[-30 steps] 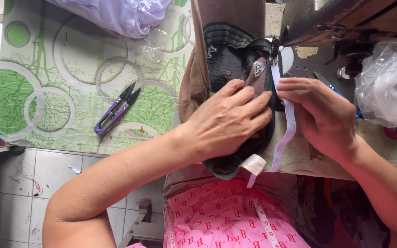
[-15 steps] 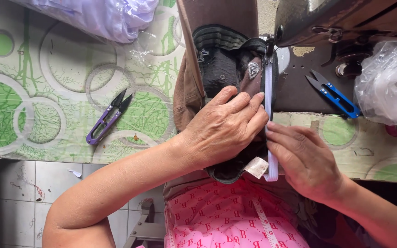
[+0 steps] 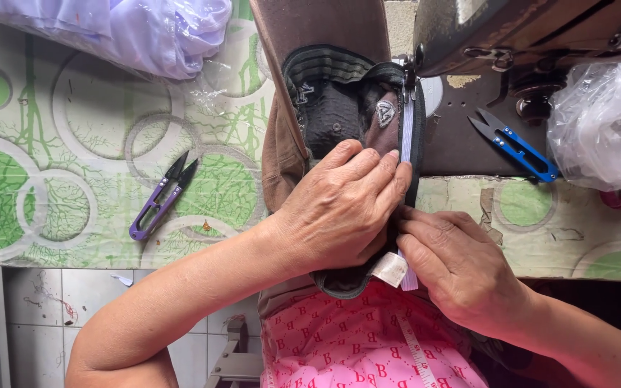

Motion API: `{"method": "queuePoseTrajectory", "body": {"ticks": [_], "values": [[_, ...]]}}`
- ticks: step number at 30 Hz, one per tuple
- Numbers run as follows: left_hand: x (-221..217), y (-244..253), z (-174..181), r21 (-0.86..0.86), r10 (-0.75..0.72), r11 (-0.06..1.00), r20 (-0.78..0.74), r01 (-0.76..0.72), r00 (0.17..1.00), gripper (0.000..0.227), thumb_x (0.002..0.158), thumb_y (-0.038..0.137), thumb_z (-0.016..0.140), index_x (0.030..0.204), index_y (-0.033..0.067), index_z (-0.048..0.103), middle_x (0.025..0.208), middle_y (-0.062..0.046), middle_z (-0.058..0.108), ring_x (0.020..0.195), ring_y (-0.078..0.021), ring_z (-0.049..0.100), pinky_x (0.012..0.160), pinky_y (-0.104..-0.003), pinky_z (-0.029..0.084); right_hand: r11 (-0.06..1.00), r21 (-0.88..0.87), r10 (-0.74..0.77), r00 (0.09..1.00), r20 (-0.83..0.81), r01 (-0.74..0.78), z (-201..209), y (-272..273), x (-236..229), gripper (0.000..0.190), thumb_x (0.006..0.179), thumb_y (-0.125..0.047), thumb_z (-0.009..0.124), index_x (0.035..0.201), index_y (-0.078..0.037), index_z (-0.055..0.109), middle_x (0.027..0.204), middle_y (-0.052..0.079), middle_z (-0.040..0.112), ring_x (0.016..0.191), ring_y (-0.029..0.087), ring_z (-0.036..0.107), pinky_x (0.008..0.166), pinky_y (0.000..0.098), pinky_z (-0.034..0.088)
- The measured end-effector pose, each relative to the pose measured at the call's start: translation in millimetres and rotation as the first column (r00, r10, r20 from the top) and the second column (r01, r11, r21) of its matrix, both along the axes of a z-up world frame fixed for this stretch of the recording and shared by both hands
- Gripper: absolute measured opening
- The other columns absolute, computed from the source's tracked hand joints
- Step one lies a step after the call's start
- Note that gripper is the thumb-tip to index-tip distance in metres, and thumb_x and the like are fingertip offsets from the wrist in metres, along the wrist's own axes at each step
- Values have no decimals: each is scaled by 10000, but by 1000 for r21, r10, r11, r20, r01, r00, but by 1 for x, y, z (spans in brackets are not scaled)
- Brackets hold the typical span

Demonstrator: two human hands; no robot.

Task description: Sewing a white fabric strip onto the inner rim of a baseball cap using an industrial sewing machine.

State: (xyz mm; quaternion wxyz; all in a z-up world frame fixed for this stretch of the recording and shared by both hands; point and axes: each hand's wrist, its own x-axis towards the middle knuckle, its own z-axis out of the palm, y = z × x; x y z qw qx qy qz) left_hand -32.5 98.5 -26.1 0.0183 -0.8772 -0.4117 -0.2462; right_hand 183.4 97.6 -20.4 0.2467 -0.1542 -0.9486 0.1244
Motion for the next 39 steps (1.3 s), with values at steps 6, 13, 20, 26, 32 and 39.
{"method": "queuePoseTrajectory", "body": {"ticks": [6, 13, 20, 26, 32, 39], "values": [[-2, 2, -1, 3, -3, 1000, -35, 3, 999, 368, 924, 202, 534, 1166, -60, 626, 989, -113, 611, 843, -275, 552, 856, -394, 449, 1000, 3, 0, 998, 56, 0, -1, -2, 4, 250, 1009, 26, 416, 1024, 99, 655, 1147, 274, 694, 1133, 410, 700, 903, 461, 538], [-5, 6, -2, -33, -46, 998, -54, 44, 997, 304, 829, 230, 608, 1047, 25, 661, 1125, -125, 572, 858, -272, 520, 830, -391, 431, 1000, 26, 15, 998, 57, -16, 2, -3, -1, 229, 1018, 3, 434, 1018, 107, 639, 1132, 289, 682, 1119, 429, 693, 913, 491, 549], [-5, 12, -3, -18, -40, 999, -88, 39, 995, 292, 943, 78, 535, 1180, -19, 676, 1234, -144, 675, 1066, -270, 581, 1023, -412, 439, 995, 101, -7, 997, 78, -1, 6, 1, -6, 219, 1023, -17, 454, 988, 78, 648, 1087, 252, 697, 1062, 397, 713, 897, 460, 545], [-7, 16, -17, -42, -108, 993, 6, 109, 994, 304, 982, 72, 503, 1199, -51, 676, 1262, -193, 682, 1250, -360, 619, 1209, -493, 397, 993, 116, -19, 997, 72, 11, 2, 4, -6, 249, 1026, -19, 419, 986, 66, 650, 1075, 249, 697, 1042, 387, 719, 884, 445, 544], [-8, 17, -18, -24, -91, 996, 9, 91, 996, 296, 989, 59, 497, 1195, -36, 687, 1261, -183, 697, 1244, -352, 638, 1180, -502, 426, 993, 114, -22, 997, 74, 14, 2, 6, -8, 241, 1024, -10, 427, 984, 58, 654, 1077, 240, 702, 1053, 374, 721, 887, 435, 546], [-9, 19, -16, -21, -87, 996, 4, 87, 996, 287, 977, 51, 518, 1184, -35, 696, 1253, -180, 698, 1236, -346, 638, 1178, -504, 423, 996, 93, -15, 998, 66, 9, 2, 8, -8, 244, 1024, 0, 422, 991, 68, 653, 1074, 235, 694, 1068, 385, 717, 900, 442, 541]]}}
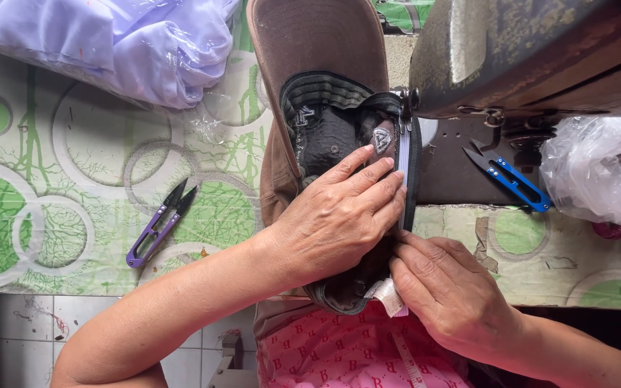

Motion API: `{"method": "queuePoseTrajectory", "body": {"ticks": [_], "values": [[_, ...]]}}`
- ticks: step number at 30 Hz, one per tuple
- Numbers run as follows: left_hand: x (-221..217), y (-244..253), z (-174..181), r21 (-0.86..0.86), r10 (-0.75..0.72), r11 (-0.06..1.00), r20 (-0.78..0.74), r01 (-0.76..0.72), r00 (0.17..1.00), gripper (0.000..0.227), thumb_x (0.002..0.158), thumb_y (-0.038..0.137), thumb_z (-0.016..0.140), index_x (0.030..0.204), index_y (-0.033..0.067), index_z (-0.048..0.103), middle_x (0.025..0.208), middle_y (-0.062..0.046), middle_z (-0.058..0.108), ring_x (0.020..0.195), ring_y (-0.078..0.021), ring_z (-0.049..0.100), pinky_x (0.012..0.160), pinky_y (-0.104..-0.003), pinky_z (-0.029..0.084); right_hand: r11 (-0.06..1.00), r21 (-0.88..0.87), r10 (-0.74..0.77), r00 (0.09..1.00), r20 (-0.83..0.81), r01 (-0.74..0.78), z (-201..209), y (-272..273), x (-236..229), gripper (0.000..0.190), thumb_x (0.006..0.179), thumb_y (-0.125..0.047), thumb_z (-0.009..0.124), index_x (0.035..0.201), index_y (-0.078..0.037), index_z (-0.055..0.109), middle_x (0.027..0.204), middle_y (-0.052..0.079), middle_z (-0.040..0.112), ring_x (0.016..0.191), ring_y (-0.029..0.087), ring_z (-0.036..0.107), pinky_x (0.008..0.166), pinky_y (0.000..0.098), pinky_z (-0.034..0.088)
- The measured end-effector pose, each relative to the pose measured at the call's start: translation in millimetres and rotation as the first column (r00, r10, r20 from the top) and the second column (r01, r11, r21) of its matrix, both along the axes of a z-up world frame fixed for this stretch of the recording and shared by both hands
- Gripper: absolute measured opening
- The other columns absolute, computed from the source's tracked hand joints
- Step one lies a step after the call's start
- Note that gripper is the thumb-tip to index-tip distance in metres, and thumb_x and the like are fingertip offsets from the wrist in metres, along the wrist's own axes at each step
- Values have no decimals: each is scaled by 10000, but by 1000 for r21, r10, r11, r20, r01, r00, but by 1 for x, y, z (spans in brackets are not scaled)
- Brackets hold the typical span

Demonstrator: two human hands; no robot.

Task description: Sewing a white fabric strip onto the inner rim of a baseball cap using an industrial sewing machine.

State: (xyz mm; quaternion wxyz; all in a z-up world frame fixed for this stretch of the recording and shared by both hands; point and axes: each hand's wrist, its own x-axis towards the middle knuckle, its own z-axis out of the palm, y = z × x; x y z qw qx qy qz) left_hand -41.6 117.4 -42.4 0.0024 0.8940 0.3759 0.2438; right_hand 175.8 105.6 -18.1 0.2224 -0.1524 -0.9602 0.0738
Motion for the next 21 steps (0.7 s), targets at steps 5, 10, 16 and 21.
{"method": "queuePoseTrajectory", "body": {"ticks": [5, 10, 16, 21], "values": [[1, 0, -4, 6, 11, 1000, 1, -11, 1000, 280, 996, 81, 515, 1178, -13, 707, 1255, -167, 712, 1238, -334, 649, 1178, -493, 420, 1000, -19, 3, 1000, -3, -3, 2, 0, -1, 223, 1018, 4, 440, 1008, 76, 651, 1094, 244, 691, 1084, 385, 712, 916, 442, 532], [1, 1, -4, 11, 16, 1000, 13, -16, 1000, 274, 993, 71, 517, 1168, -18, 708, 1246, -169, 713, 1228, -333, 654, 1174, -491, 423, 1000, -18, 4, 1000, -4, -4, 3, 1, 0, 238, 1022, 12, 427, 1003, 76, 655, 1080, 233, 693, 1092, 382, 712, 918, 438, 540], [0, 4, -6, 16, 29, 999, 1, -29, 1000, 287, 990, 85, 517, 1179, -7, 712, 1247, -156, 719, 1234, -327, 654, 1181, -486, 416, 1000, -6, 3, 1000, 15, -2, -1, 4, 2, 244, 1029, -4, 422, 1018, 69, 655, 1110, 233, 693, 1109, 373, 706, 923, 438, 529], [0, 8, -9, 34, 31, 999, 24, -32, 999, 279, 960, 51, 546, 1170, -17, 716, 1234, -159, 722, 1214, -330, 663, 1167, -485, 423, 1000, -23, 12, 999, 43, -11, -1, 8, 3, 255, 1022, 16, 403, 1053, 91, 644, 1143, 248, 681, 1133, 386, 692, 958, 444, 520]]}}
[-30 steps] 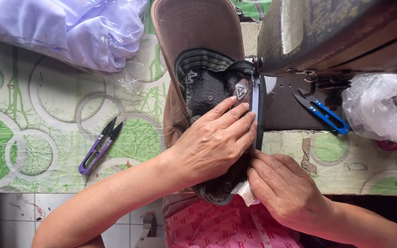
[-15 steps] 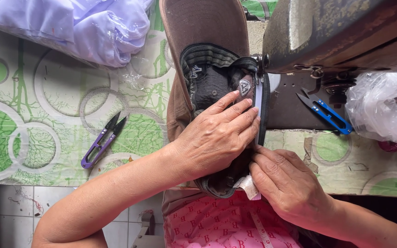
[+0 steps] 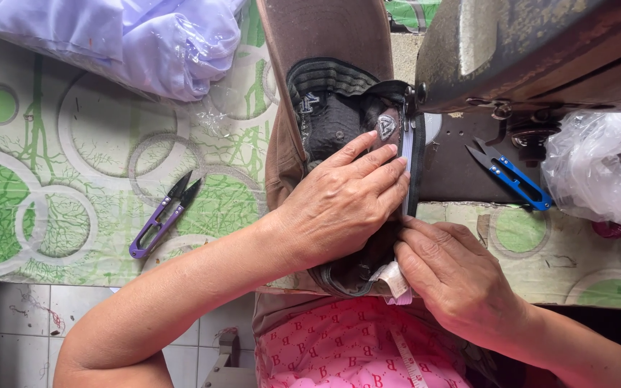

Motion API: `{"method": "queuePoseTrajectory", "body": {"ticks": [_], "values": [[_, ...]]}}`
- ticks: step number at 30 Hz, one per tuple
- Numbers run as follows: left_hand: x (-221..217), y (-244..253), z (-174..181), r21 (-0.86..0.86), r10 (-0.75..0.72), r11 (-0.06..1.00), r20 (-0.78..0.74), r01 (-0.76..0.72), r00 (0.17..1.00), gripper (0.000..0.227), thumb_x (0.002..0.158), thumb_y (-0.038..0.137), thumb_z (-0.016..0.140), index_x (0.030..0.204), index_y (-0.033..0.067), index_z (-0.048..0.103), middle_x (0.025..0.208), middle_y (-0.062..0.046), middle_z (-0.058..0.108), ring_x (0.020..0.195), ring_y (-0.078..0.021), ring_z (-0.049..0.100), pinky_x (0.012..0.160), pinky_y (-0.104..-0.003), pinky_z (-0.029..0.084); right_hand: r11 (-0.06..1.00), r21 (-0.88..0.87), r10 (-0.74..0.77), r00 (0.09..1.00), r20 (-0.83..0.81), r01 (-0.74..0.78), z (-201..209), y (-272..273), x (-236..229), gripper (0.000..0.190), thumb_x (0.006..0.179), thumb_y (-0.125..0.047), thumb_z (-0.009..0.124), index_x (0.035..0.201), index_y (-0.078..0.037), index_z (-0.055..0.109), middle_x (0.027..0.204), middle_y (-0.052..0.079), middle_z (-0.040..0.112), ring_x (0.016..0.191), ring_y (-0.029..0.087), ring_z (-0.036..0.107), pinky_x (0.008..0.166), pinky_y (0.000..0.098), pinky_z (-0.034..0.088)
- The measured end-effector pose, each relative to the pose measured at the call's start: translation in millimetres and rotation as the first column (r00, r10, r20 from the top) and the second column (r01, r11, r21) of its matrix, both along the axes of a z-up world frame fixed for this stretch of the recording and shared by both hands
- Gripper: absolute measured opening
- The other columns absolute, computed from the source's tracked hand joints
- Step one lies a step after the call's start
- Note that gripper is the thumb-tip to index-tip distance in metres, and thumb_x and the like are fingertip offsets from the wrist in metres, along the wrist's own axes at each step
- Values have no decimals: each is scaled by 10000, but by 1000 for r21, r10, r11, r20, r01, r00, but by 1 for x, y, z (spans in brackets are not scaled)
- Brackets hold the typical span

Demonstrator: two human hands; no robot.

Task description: Sewing a white fabric strip onto the inner rim of a baseball cap using an industrial sewing machine.

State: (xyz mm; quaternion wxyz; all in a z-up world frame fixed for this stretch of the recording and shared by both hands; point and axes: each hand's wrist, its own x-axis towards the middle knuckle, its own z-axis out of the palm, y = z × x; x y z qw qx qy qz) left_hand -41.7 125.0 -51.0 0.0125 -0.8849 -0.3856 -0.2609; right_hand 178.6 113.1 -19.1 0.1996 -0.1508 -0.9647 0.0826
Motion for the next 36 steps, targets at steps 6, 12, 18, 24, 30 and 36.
{"method": "queuePoseTrajectory", "body": {"ticks": [6, 12, 18, 24, 30, 36], "values": [[0, 4, 0, -1, 19, 1000, -5, -19, 1000, 266, 967, 62, 543, 1153, -10, 720, 1224, -155, 724, 1209, -331, 668, 1174, -478, 415, 1000, 3, 6, 1000, -4, -6, -2, 5, 0, 202, 1014, 29, 447, 1060, 93, 633, 1108, 230, 674, 1106, 384, 698, 952, 452, 524], [0, 9, -4, 27, 34, 999, 9, -35, 999, 268, 962, 71, 553, 1153, -15, 719, 1214, -148, 729, 1200, -329, 667, 1172, -473, 410, 999, 29, -20, 1000, 2, 20, -3, 9, -2, 318, 1069, -105, 387, 1043, 79, 644, 1107, 213, 684, 1119, 358, 698, 944, 434, 520], [1, 13, -5, 33, 48, 998, 5, -49, 999, 263, 956, 72, 545, 1138, -9, 716, 1198, -132, 726, 1182, -315, 667, 1175, -465, 402, 1000, 1, -23, 1000, -5, 23, 2, 15, -4, 353, 1073, -188, 405, 1024, 71, 639, 1076, 194, 684, 1107, 345, 695, 950, 415, 512], [2, 16, -10, 61, 65, 996, 6, -66, 998, 257, 969, 70, 550, 1141, -8, 723, 1209, -138, 727, 1195, -320, 663, 1187, -471, 391, 999, 39, -20, 999, 25, 19, -1, 19, -1, 217, 1051, 2, 429, 1054, 72, 635, 1136, 195, 681, 1153, 333, 675, 971, 415, 499], [1, 18, -13, 58, 71, 996, -23, -70, 997, 297, 973, 78, 540, 1190, -17, 718, 1237, -145, 717, 1227, -328, 643, 1205, -494, 360, 995, 91, -40, 999, 24, 38, -8, 23, 1, 220, 1052, 28, 421, 1044, 49, 640, 1118, 161, 695, 1163, 306, 690, 981, 392, 482], [-7, 13, -2, 72, -9, 997, 24, 7, 1000, 126, 1042, 88, 559, 1099, 99, 670, 1195, -103, 671, 1232, -332, 609, 1176, -543, 363, 982, 186, -39, 998, 54, 28, -15, 22, 3, 215, 1046, 39, 443, 1079, 54, 655, 1185, 166, 696, 1194, 292, 672, 991, 391, 513]]}}
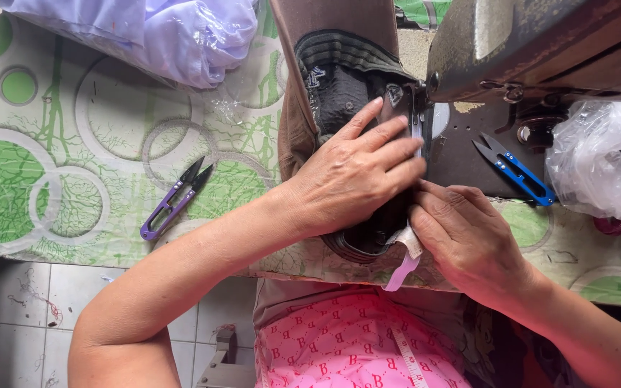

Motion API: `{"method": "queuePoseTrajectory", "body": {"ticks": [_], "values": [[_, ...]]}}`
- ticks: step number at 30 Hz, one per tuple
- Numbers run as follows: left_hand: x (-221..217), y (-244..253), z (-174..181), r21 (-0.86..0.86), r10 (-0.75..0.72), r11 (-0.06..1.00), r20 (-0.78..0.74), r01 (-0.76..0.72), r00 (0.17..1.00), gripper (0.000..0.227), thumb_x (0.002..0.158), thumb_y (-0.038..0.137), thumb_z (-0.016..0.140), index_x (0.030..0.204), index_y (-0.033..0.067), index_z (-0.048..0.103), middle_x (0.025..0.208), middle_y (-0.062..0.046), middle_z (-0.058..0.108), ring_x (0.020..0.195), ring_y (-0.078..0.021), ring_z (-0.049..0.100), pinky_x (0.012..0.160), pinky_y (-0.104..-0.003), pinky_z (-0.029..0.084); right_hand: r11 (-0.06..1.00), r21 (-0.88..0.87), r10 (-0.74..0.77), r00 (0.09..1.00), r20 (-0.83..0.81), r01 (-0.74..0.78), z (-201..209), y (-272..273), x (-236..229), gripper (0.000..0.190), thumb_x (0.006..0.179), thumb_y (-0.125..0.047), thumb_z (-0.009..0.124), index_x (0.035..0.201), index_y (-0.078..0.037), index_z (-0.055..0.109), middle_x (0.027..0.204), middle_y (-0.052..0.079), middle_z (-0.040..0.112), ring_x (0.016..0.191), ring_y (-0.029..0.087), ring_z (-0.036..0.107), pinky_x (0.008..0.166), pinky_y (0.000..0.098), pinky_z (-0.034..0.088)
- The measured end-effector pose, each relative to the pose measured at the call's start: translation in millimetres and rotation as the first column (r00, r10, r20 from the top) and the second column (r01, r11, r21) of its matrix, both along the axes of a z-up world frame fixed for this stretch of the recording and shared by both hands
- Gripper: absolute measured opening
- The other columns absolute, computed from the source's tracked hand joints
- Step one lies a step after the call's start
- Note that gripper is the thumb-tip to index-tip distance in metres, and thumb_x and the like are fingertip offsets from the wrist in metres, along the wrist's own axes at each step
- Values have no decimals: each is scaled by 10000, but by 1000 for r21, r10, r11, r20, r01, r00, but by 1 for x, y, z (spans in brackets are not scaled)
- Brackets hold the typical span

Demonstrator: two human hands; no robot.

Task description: Sewing a white fabric strip onto the inner rim of a baseball cap using an industrial sewing machine.

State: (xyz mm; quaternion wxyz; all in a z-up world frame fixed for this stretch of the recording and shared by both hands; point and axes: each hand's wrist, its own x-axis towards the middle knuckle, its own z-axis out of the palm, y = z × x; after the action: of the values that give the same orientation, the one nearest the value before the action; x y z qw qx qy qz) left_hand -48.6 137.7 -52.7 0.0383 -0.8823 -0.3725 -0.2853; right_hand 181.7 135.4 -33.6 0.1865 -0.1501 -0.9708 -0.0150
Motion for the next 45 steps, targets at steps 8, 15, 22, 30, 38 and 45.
{"method": "queuePoseTrajectory", "body": {"ticks": [8, 15, 22, 30, 38, 45], "values": [[-4, -7, 23, -231, -150, 961, 25, 151, 988, 202, 983, 256, 554, 857, 113, 620, 867, -71, 649, 1010, -304, 638, 1035, -461, 428, 992, -115, 49, 998, -48, -54, -8, 2, 9, 241, 1048, -27, 469, 1109, 93, 669, 1239, 217, 698, 1235, 365, 659, 1017, 460, 510], [0, -20, 21, -75, -39, 997, -121, 30, 992, 27, 903, 159, 625, 884, 177, 631, 974, -22, 561, 936, -250, 543, 873, -403, 443, 843, -536, -141, 978, -156, 36, 0, 12, 17, 182, 984, 72, 580, 1118, 7, 684, 1191, 149, 707, 1167, 284, 702, 1085, 373, 532], [4, -33, 21, 28, 60, 998, -70, -58, 996, 60, 1011, 118, 595, 960, 125, 625, 917, -35, 576, 955, -265, 564, 903, -399, 466, 887, -461, -144, 964, -225, 25, 10, 8, 12, 178, 1006, 131, 548, 1065, 22, 676, 1151, 154, 728, 1181, 345, 705, 1065, 411, 535], [9, -36, 20, -91, 47, 994, -113, -57, 992, 73, 910, 143, 609, 938, 130, 676, 1002, -36, 595, 1049, -325, 576, 945, -450, 464, 926, -372, -14, 982, -188, -58, 1, -1, 16, 206, 1039, -75, 460, 1097, 29, 629, 1172, 172, 705, 1164, 324, 697, 1043, 485, 539], [16, -41, 23, -15, 87, 996, -151, -90, 985, 152, 986, 174, 567, 1076, 105, 668, 1076, -86, 606, 1036, -334, 570, 905, -453, 466, 890, -456, -94, 973, -212, -14, 2, 0, 17, 179, 1016, 47, 453, 1104, 22, 607, 1170, 161, 703, 1119, 316, 710, 1027, 447, 530], [15, -38, 26, 24, 35, 999, -72, -33, 997, 158, 989, 59, 580, 852, 67, 657, 815, -81, 553, 842, -292, 533, 778, -409, 452, 901, -434, -98, 971, -219, -7, -7, -3, 14, 109, 1010, 11, 536, 1083, 44, 611, 1127, 175, 691, 1100, 317, 707, 1000, 451, 541]]}}
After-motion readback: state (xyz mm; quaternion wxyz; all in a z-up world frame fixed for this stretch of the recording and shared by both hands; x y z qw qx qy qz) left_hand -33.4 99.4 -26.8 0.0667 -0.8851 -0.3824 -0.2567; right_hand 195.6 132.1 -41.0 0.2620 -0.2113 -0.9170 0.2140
